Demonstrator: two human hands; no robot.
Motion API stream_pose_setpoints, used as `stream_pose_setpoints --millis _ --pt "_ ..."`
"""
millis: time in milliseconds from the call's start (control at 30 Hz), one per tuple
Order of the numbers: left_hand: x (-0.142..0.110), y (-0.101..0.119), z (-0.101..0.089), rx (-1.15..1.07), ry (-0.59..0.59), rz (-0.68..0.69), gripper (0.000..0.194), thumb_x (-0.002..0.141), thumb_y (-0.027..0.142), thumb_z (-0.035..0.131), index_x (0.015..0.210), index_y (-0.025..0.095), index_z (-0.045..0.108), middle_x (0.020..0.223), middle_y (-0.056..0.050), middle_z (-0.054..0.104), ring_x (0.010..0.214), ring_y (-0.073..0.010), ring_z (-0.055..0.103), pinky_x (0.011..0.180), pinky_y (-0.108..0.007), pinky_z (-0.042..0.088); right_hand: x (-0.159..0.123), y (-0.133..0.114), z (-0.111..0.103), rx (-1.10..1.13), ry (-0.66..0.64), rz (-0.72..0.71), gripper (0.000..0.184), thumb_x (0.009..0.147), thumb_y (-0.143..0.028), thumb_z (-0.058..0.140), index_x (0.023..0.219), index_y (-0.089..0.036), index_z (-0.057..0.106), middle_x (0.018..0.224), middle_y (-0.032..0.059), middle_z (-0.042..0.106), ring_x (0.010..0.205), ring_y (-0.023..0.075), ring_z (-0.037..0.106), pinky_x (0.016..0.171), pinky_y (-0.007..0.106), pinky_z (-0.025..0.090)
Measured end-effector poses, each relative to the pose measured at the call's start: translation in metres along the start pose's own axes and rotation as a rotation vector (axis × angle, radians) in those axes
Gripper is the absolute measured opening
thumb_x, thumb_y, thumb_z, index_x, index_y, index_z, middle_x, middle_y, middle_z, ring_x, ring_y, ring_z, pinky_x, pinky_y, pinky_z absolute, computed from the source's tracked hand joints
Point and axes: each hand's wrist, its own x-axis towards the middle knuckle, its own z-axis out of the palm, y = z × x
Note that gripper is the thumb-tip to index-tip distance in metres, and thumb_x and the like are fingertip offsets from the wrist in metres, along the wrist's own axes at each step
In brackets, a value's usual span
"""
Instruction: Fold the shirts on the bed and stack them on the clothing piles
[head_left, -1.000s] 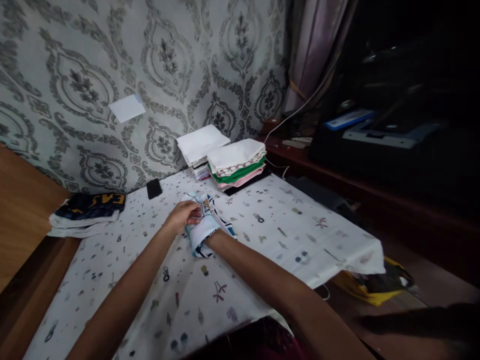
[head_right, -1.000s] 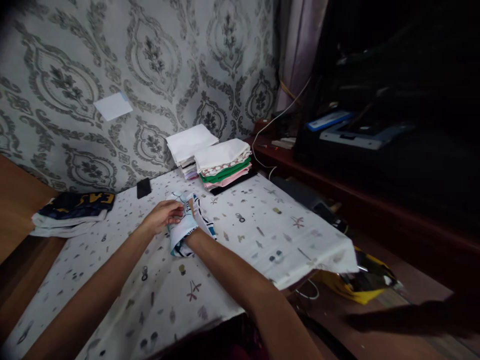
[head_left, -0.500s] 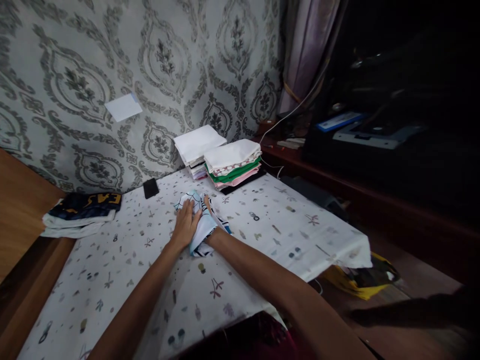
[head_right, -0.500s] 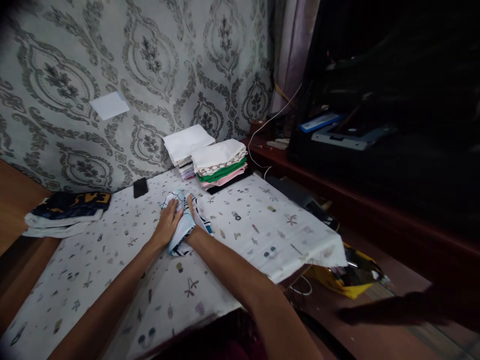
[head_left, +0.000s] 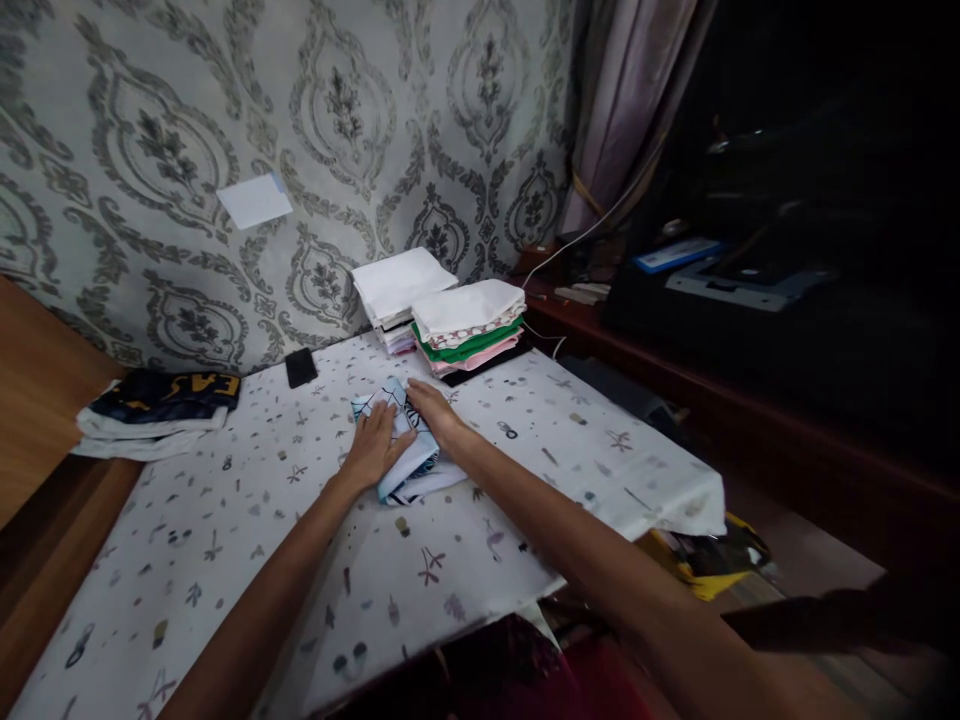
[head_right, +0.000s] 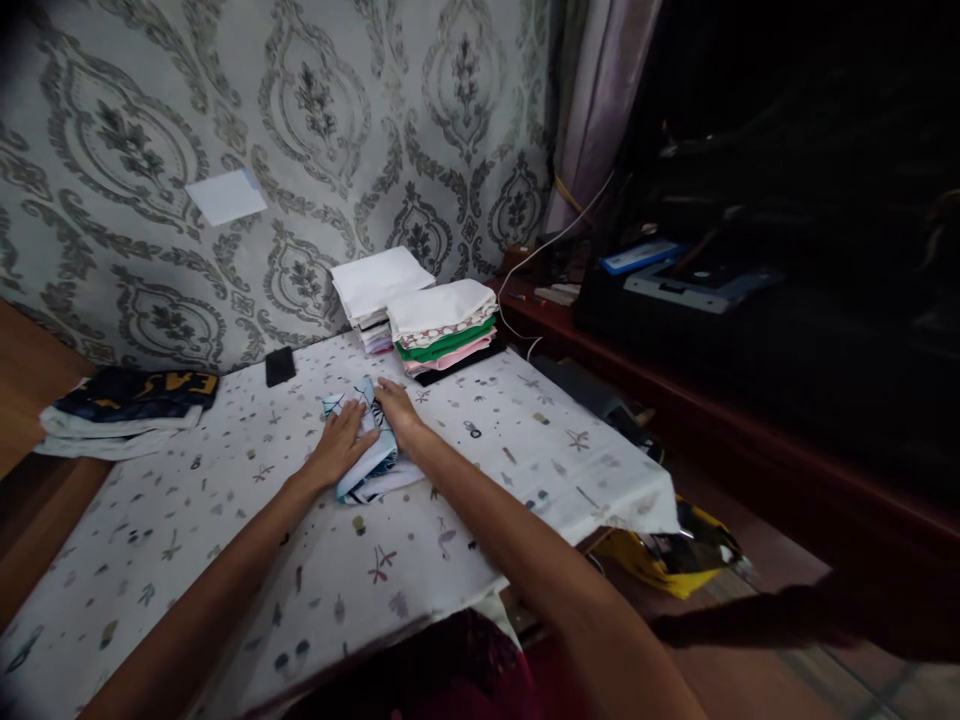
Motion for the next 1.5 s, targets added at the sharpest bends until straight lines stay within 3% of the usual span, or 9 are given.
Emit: stream_pose_setpoints --millis 100,267,433,533,733,1033,1267,1367,1500 --pt "0.001 0.001 0.003 0.019 0.010 0.006 0.073 0.095 0.061 0.037 0.148 0.010 0.036 0.160 -0.023 0.027 0.151 -0.0342 0.018 0.119 -0.056 0.016 -0.010 -0.013 -0.004 -0.216 0.006 -0.101 0.035 0.081 -0.022 0.060 0.115 -0.017 0.068 0.137 0.0101 0.060 0.135 0.0238 0.047 0.118 0.040 0.028" --pt "-0.005 -0.008 0.001 -0.144 0.187 0.152 0.037 0.093 0.032 0.048 0.125 0.018 0.058 0.137 -0.016 0.058 0.133 -0.0309 0.047 0.112 -0.052 0.033 -0.041 -0.021 0.013 -1.031 -0.383 -0.505 0.043 0.097 -0.031 0.045 0.134 -0.014 0.058 0.144 0.0143 0.054 0.140 0.0237 0.042 0.117 0.041 0.031" --pt "0.009 -0.046 -0.026 -0.327 0.400 0.013 0.019 0.088 0.020 0.048 0.102 0.020 0.060 0.110 -0.010 0.062 0.111 -0.0260 0.054 0.101 -0.044 0.042 -0.038 -0.023 0.032 -1.369 -0.390 -0.448 0.049 0.102 -0.030 0.033 0.143 -0.006 0.046 0.149 0.0211 0.046 0.144 0.0255 0.037 0.117 0.042 0.030" --pt "0.031 -0.072 -0.038 -0.441 0.414 -0.059 0.017 0.086 0.023 0.051 0.101 0.020 0.058 0.099 -0.006 0.061 0.099 -0.0231 0.057 0.091 -0.039 0.046 -0.024 -0.022 0.037 -1.492 -0.373 -0.367 0.052 0.102 -0.028 0.035 0.148 -0.005 0.039 0.156 0.0208 0.037 0.148 0.0274 0.027 0.119 0.044 0.024" --pt "0.061 -0.091 -0.030 -0.558 0.230 0.011 0.021 0.087 0.034 0.050 0.098 0.020 0.061 0.070 0.004 0.054 0.064 -0.0144 0.049 0.064 -0.026 0.043 -0.014 0.006 0.030 -1.598 -0.372 -0.307 0.062 0.102 -0.043 0.036 0.152 -0.007 0.033 0.160 0.0190 0.030 0.151 0.0290 0.021 0.121 0.051 0.016" --pt "0.070 -0.090 -0.026 -0.509 0.174 0.067 0.026 0.089 0.039 0.048 0.091 0.018 0.064 0.076 0.000 0.061 0.068 -0.0157 0.053 0.065 -0.027 0.043 -0.010 0.019 0.025 -1.607 -0.341 -0.347 0.068 0.102 -0.051 0.028 0.155 -0.009 0.028 0.160 0.0193 0.030 0.151 0.0284 0.021 0.121 0.054 0.014" --pt "0.077 -0.076 -0.023 -0.298 0.250 -0.090 0.017 0.091 0.032 0.049 0.083 0.021 0.059 0.079 -0.005 0.063 0.088 -0.0247 0.058 0.086 -0.035 0.039 -0.007 0.028 0.023 -1.562 -0.344 -0.356 0.066 0.101 -0.051 0.032 0.152 -0.009 0.034 0.159 0.0206 0.030 0.151 0.0308 0.018 0.120 0.055 0.010" --pt "0.060 -0.069 -0.029 -0.218 0.301 -0.124 0.013 0.091 0.031 0.050 0.092 0.021 0.057 0.091 -0.008 0.064 0.100 -0.0267 0.055 0.093 -0.038 0.037 -0.004 0.032 0.022 -1.525 -0.345 -0.348 0.066 0.101 -0.052 0.031 0.153 -0.011 0.034 0.161 0.0190 0.028 0.152 0.0303 0.016 0.121 0.055 0.008" --pt "-0.005 -0.045 -0.046 -0.203 0.383 -0.039 0.016 0.095 0.032 0.044 0.089 0.021 0.053 0.088 -0.005 0.060 0.087 -0.0206 0.054 0.083 -0.032 0.042 -0.004 0.032 0.022 -1.528 -0.376 -0.314 0.067 0.101 -0.053 0.030 0.154 -0.012 0.032 0.162 0.0187 0.024 0.152 0.0301 0.013 0.121 0.055 0.007"
